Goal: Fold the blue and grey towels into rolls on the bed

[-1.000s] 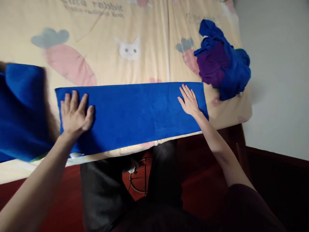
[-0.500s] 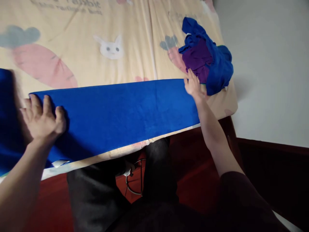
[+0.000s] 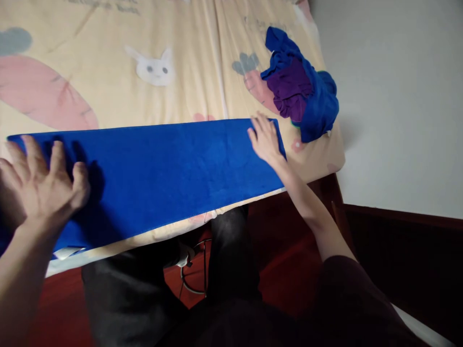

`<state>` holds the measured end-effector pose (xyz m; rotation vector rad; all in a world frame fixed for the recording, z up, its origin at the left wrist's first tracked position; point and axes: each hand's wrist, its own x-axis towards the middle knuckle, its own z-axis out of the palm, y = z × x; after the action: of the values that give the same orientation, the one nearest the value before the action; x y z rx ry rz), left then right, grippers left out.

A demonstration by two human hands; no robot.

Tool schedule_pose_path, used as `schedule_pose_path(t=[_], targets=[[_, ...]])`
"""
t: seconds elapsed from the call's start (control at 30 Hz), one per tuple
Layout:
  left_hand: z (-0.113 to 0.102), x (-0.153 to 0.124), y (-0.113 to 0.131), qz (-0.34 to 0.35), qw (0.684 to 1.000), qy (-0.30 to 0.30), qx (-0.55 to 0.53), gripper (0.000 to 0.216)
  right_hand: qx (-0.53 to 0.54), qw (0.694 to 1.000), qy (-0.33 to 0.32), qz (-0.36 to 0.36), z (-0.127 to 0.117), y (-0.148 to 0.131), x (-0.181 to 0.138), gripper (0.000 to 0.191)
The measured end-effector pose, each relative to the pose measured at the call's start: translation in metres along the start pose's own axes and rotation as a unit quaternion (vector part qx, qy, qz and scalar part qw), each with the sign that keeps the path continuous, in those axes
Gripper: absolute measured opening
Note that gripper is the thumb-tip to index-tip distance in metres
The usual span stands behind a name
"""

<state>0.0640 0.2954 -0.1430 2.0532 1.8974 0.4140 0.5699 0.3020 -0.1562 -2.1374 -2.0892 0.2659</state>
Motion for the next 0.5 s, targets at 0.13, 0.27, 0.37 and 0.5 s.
schedule_pose_path(t=[0.13, 0.27, 0.37, 0.5], targets=[[0.013, -0.026, -0.008, 0.060, 0.998, 0.009, -0.011, 0.090, 0.012, 0.997, -0.068, -0.046, 0.013, 0.006, -0.055, 0.062], [0.015, -0.052, -0.026, 0.055, 0.998, 0.027, -0.007, 0.085, 0.003, 0.998, -0.032, 0.056, 0.005, 0.041, -0.070, 0.061], [0.019, -0.059, -0.007, 0.049, 0.998, 0.022, -0.010, 0.085, 0.003, 0.997, -0.003, 0.079, 0.006, 0.008, -0.068, 0.061], [0.049, -0.056, 0.067, 0.122, 0.992, 0.003, -0.032, 0.078, 0.061, 0.998, 0.009, -0.019, 0.035, -0.116, -0.075, 0.062]])
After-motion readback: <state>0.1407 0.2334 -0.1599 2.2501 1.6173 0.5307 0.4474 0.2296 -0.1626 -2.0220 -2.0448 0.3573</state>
